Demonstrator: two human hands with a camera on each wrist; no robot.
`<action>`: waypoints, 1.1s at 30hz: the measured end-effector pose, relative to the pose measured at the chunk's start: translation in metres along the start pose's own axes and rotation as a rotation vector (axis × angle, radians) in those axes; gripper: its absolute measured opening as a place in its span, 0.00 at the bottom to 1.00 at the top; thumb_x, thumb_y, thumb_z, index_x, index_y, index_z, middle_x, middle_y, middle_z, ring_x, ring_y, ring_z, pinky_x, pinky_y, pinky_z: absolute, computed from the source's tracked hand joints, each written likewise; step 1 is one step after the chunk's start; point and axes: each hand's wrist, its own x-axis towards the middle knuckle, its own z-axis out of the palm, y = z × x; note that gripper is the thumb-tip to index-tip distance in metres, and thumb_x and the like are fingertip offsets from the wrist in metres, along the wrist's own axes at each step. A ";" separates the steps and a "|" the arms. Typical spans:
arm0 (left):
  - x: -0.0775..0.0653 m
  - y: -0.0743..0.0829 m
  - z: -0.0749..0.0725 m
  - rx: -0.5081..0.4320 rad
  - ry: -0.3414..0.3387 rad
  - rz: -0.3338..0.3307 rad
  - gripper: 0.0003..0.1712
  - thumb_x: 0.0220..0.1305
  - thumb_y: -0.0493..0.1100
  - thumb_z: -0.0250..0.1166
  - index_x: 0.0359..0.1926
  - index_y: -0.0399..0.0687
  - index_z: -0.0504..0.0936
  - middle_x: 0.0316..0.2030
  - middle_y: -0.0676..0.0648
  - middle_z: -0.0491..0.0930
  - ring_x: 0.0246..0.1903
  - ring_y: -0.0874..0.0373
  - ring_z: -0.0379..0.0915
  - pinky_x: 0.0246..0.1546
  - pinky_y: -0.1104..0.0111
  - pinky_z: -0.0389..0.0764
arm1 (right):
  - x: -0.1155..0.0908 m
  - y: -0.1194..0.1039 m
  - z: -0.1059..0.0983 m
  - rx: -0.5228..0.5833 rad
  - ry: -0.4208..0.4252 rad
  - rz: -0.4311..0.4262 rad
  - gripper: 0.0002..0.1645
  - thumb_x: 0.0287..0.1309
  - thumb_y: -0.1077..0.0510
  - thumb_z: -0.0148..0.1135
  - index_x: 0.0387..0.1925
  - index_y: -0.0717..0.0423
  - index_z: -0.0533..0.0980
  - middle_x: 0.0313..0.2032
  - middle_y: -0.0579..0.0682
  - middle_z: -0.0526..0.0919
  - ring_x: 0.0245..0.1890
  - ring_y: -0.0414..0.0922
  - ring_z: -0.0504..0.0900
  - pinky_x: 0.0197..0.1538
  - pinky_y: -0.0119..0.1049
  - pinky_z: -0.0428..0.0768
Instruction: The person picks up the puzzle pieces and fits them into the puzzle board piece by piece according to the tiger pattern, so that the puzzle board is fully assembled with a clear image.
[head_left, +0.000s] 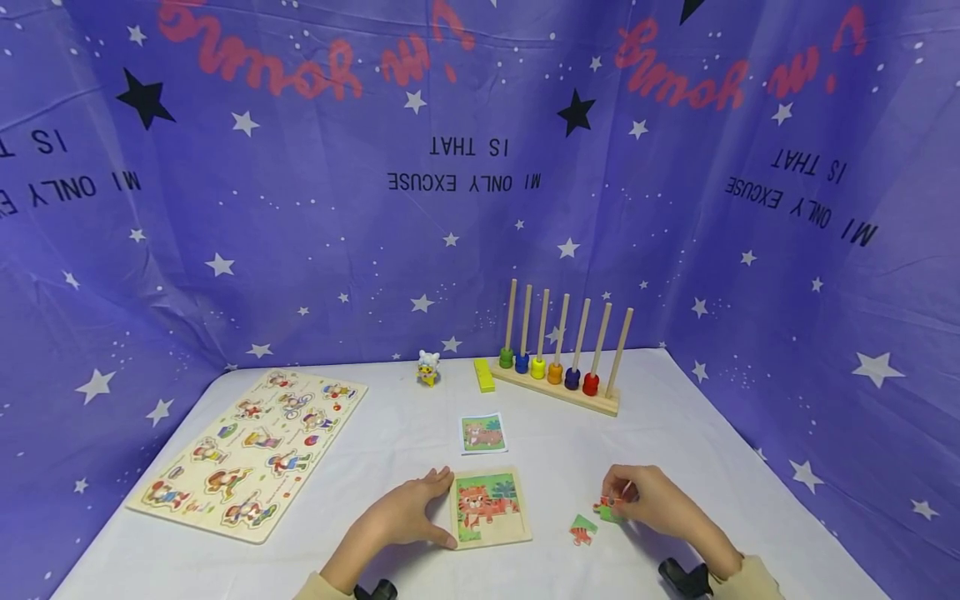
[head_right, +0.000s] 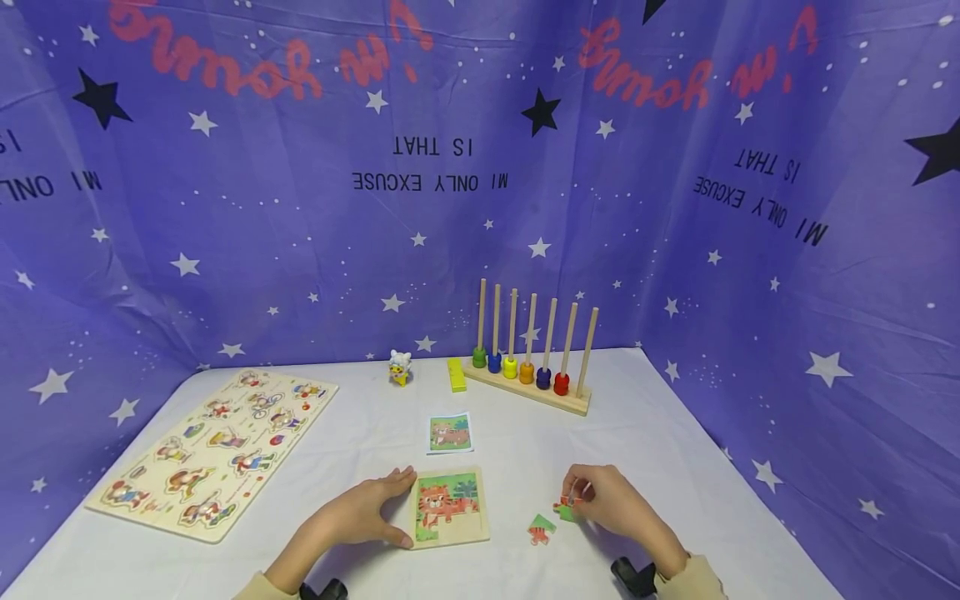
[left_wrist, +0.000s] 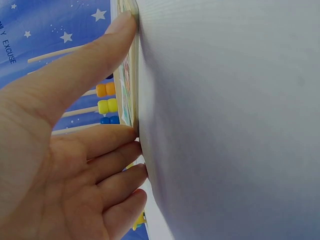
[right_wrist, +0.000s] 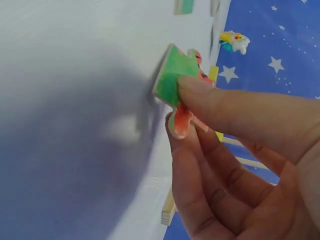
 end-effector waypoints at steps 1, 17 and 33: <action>0.000 0.000 0.000 0.001 0.001 0.000 0.57 0.40 0.59 0.77 0.67 0.33 0.66 0.69 0.37 0.61 0.68 0.36 0.54 0.65 0.42 0.58 | 0.001 -0.001 -0.001 -0.002 0.004 -0.017 0.11 0.51 0.66 0.70 0.31 0.49 0.77 0.27 0.40 0.79 0.29 0.35 0.76 0.30 0.30 0.79; -0.001 0.001 0.000 0.000 0.003 0.004 0.57 0.40 0.58 0.77 0.67 0.33 0.66 0.69 0.37 0.61 0.67 0.37 0.55 0.65 0.43 0.58 | 0.025 -0.028 0.015 0.096 -0.010 -0.103 0.10 0.57 0.69 0.64 0.36 0.51 0.80 0.28 0.42 0.82 0.27 0.34 0.79 0.31 0.30 0.81; 0.001 0.000 -0.001 -0.002 -0.011 0.001 0.57 0.41 0.58 0.77 0.67 0.33 0.65 0.69 0.37 0.61 0.68 0.37 0.54 0.65 0.43 0.58 | 0.055 -0.062 0.045 0.141 -0.099 -0.123 0.09 0.57 0.69 0.65 0.36 0.52 0.82 0.29 0.45 0.83 0.27 0.34 0.78 0.32 0.29 0.81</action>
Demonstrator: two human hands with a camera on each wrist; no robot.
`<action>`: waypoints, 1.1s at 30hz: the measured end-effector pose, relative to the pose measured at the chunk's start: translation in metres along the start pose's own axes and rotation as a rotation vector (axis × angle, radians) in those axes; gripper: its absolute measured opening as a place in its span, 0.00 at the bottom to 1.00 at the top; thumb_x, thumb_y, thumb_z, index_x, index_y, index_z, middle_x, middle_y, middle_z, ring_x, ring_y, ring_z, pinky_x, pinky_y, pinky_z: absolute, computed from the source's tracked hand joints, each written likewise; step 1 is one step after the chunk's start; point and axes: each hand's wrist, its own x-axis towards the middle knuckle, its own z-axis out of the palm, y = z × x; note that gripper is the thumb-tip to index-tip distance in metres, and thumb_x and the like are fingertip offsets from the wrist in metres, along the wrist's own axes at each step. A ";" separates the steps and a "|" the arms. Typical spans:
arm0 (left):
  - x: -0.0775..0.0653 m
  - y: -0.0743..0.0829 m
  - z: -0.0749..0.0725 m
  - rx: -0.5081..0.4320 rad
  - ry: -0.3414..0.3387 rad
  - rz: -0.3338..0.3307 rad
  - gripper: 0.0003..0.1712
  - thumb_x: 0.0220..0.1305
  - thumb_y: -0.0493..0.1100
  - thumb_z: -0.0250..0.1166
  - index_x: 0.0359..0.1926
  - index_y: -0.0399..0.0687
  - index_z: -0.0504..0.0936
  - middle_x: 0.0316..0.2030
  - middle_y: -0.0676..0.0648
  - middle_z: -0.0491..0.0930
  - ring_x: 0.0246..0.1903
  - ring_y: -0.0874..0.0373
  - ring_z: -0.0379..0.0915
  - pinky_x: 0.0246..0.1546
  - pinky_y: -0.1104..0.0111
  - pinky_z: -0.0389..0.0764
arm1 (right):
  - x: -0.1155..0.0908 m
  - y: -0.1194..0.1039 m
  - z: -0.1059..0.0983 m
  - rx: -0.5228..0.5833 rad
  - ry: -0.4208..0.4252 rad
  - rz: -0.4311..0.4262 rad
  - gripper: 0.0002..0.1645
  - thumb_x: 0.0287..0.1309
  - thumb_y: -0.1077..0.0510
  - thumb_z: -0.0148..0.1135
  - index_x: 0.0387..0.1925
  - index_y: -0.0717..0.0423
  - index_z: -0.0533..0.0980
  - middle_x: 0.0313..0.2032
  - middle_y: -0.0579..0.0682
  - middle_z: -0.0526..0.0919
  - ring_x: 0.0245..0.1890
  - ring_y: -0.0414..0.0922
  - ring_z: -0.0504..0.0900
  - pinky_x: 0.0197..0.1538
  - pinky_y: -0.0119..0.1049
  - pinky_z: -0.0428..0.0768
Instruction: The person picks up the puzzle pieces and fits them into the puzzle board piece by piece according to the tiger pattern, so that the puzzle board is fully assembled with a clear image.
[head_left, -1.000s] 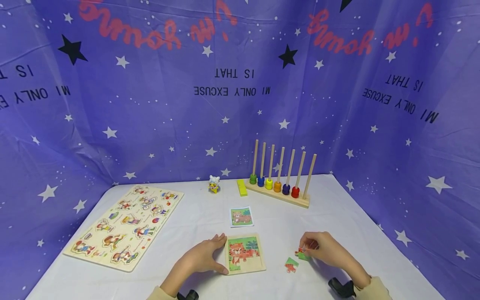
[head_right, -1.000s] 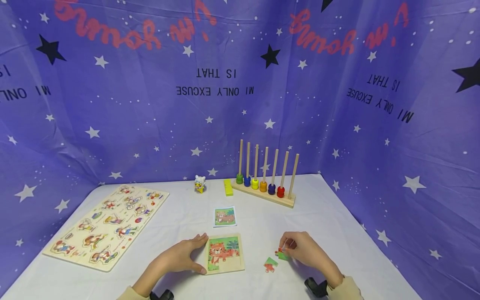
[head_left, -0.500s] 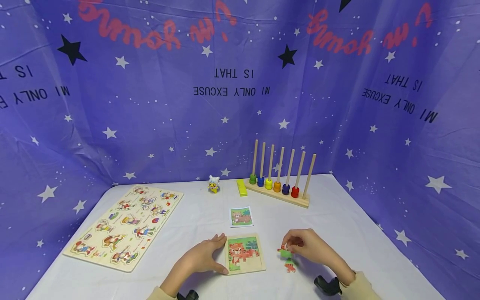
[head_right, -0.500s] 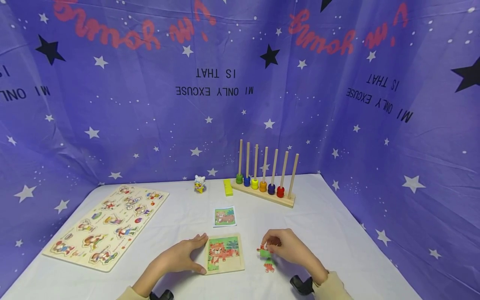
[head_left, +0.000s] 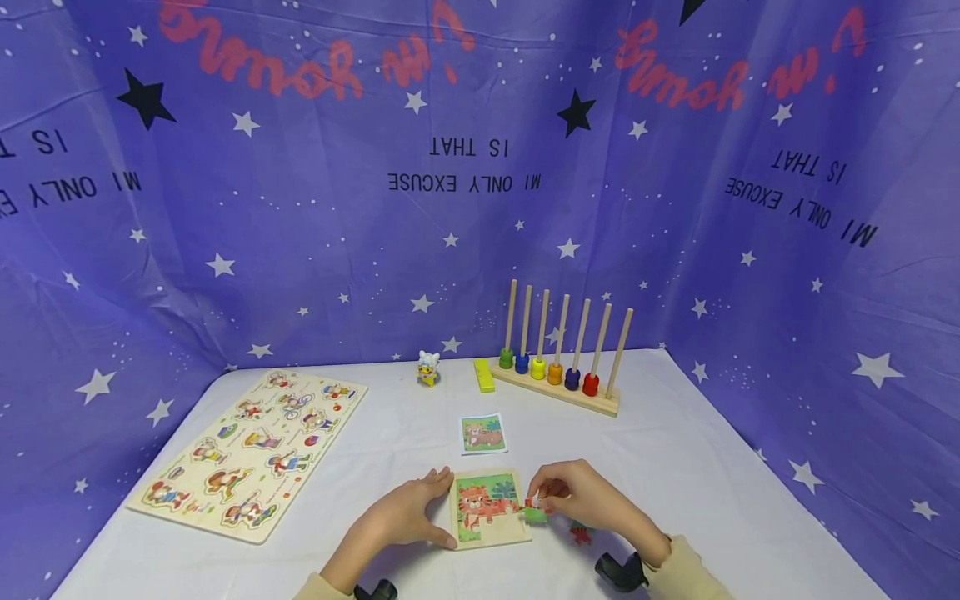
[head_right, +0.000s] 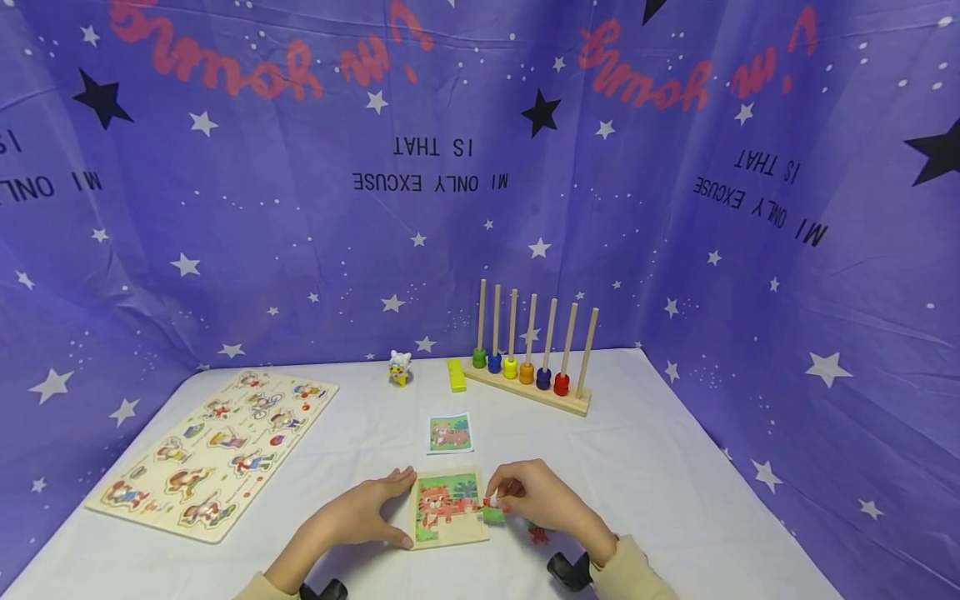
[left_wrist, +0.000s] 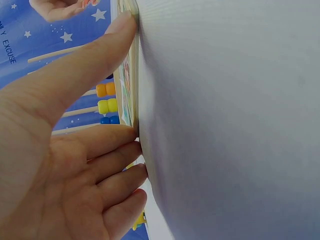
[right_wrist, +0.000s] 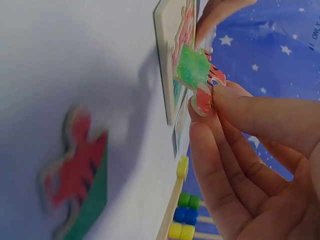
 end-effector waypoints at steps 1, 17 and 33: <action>0.000 0.000 0.000 0.000 0.000 0.000 0.57 0.41 0.58 0.77 0.67 0.33 0.66 0.69 0.37 0.61 0.68 0.37 0.54 0.65 0.43 0.58 | 0.002 -0.001 0.002 0.000 -0.005 0.002 0.09 0.57 0.68 0.65 0.36 0.52 0.82 0.29 0.45 0.83 0.27 0.34 0.78 0.32 0.28 0.81; 0.000 -0.001 0.001 0.008 0.007 -0.001 0.56 0.40 0.58 0.77 0.67 0.34 0.66 0.69 0.38 0.62 0.68 0.38 0.55 0.65 0.44 0.59 | 0.027 -0.018 0.030 0.041 -0.086 -0.058 0.08 0.56 0.68 0.66 0.36 0.55 0.82 0.31 0.43 0.84 0.29 0.32 0.78 0.35 0.26 0.80; 0.000 0.000 0.000 0.003 0.007 -0.013 0.57 0.40 0.59 0.77 0.67 0.35 0.66 0.69 0.38 0.62 0.67 0.38 0.56 0.65 0.44 0.59 | 0.040 -0.016 0.045 0.011 -0.082 -0.127 0.08 0.54 0.69 0.67 0.33 0.54 0.82 0.30 0.42 0.84 0.28 0.29 0.76 0.33 0.25 0.79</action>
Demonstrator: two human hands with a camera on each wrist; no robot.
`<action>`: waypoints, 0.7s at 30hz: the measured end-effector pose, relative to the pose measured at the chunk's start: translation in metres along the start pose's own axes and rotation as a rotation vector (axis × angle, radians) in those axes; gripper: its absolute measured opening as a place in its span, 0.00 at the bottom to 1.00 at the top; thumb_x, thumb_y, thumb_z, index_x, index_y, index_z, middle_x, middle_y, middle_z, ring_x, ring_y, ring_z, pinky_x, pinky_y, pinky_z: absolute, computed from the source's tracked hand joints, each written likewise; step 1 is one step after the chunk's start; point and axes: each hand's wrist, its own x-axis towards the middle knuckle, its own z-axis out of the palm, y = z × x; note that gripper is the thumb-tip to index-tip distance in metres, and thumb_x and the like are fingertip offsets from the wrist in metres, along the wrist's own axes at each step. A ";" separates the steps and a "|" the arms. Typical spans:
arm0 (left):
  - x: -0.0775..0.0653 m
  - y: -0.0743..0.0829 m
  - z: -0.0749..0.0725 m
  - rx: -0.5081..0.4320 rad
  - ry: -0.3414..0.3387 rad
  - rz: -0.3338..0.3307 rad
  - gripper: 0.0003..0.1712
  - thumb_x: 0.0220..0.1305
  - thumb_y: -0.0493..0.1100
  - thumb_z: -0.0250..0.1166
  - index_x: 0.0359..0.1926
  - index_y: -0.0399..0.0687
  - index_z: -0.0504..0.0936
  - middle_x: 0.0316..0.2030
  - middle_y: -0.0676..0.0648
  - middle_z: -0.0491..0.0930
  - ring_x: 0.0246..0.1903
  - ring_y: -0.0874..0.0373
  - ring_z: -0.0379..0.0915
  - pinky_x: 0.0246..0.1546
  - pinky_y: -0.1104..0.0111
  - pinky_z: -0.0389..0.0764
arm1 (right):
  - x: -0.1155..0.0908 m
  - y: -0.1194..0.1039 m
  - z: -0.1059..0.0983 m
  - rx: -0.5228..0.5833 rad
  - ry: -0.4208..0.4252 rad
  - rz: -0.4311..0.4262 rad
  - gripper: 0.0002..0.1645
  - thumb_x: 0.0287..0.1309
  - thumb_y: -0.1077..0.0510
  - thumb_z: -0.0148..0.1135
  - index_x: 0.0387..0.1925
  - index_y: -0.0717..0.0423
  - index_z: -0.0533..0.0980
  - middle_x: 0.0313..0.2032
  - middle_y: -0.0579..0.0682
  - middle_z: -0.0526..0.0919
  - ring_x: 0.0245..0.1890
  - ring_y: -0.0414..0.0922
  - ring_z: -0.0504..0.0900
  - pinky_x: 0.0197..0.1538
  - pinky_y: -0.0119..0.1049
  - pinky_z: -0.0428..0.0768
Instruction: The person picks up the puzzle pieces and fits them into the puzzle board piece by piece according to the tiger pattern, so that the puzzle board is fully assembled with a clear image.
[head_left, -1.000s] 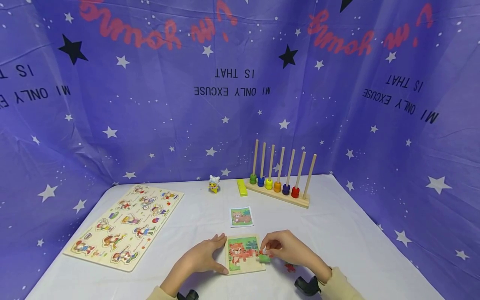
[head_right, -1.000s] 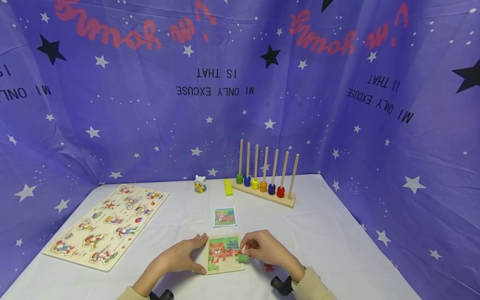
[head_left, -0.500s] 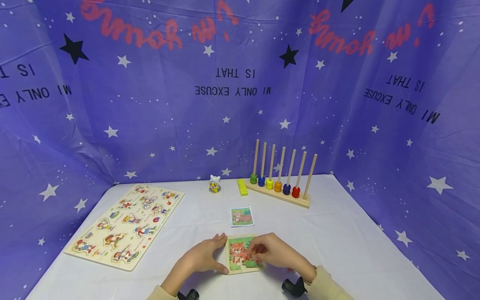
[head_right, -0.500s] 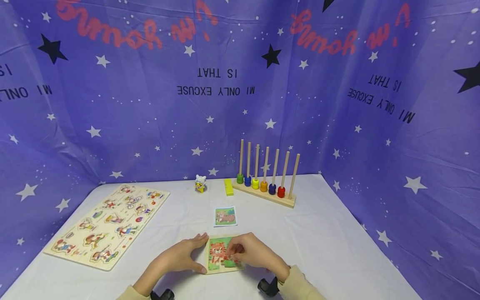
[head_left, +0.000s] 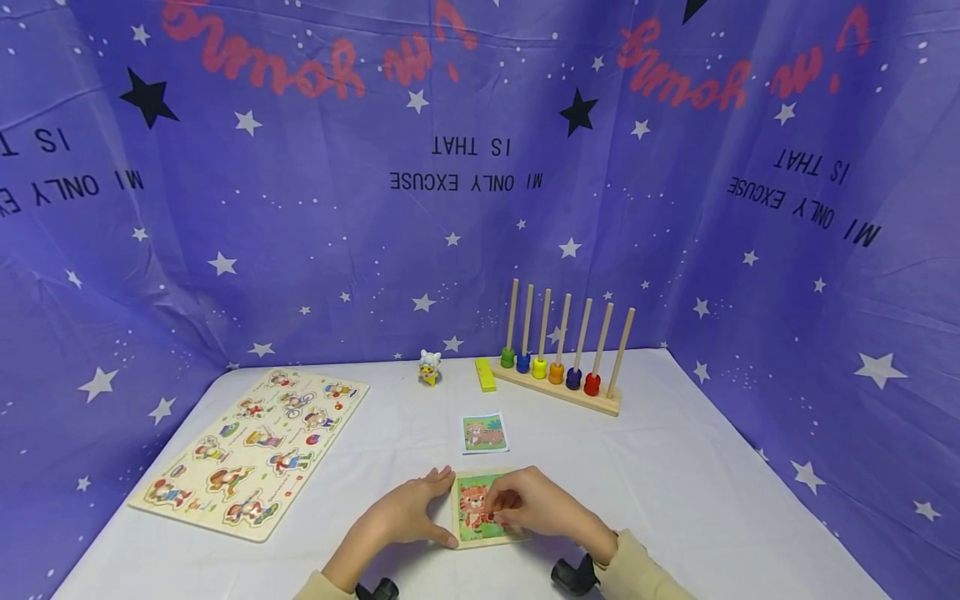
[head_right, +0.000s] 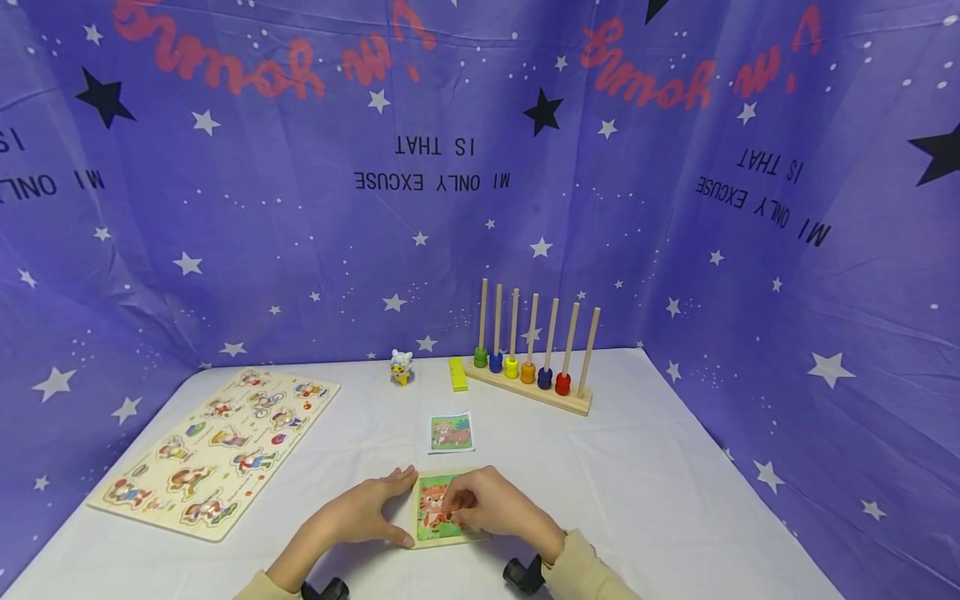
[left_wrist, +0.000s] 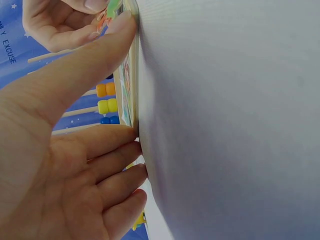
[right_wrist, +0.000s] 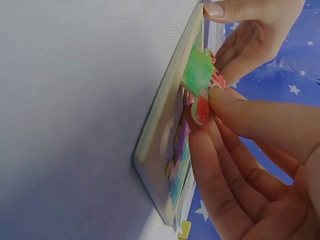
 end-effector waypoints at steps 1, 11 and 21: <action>0.000 0.000 0.000 0.001 0.001 0.000 0.57 0.40 0.59 0.77 0.67 0.35 0.66 0.69 0.39 0.62 0.67 0.38 0.56 0.65 0.44 0.59 | 0.000 0.000 0.000 -0.002 -0.002 0.008 0.08 0.54 0.69 0.67 0.33 0.54 0.82 0.30 0.42 0.83 0.27 0.29 0.75 0.32 0.25 0.79; 0.001 -0.002 0.002 0.012 0.002 0.005 0.56 0.40 0.59 0.77 0.67 0.36 0.66 0.69 0.39 0.62 0.67 0.38 0.56 0.65 0.44 0.60 | 0.001 -0.004 -0.003 -0.139 -0.046 0.058 0.11 0.50 0.67 0.71 0.36 0.51 0.85 0.30 0.37 0.80 0.29 0.31 0.75 0.33 0.23 0.77; 0.000 -0.001 0.001 0.012 0.010 0.016 0.56 0.40 0.59 0.77 0.67 0.35 0.67 0.68 0.38 0.63 0.67 0.37 0.57 0.64 0.43 0.61 | 0.003 -0.003 -0.003 -0.128 -0.064 0.059 0.12 0.49 0.68 0.72 0.34 0.50 0.85 0.30 0.37 0.81 0.28 0.30 0.75 0.32 0.23 0.77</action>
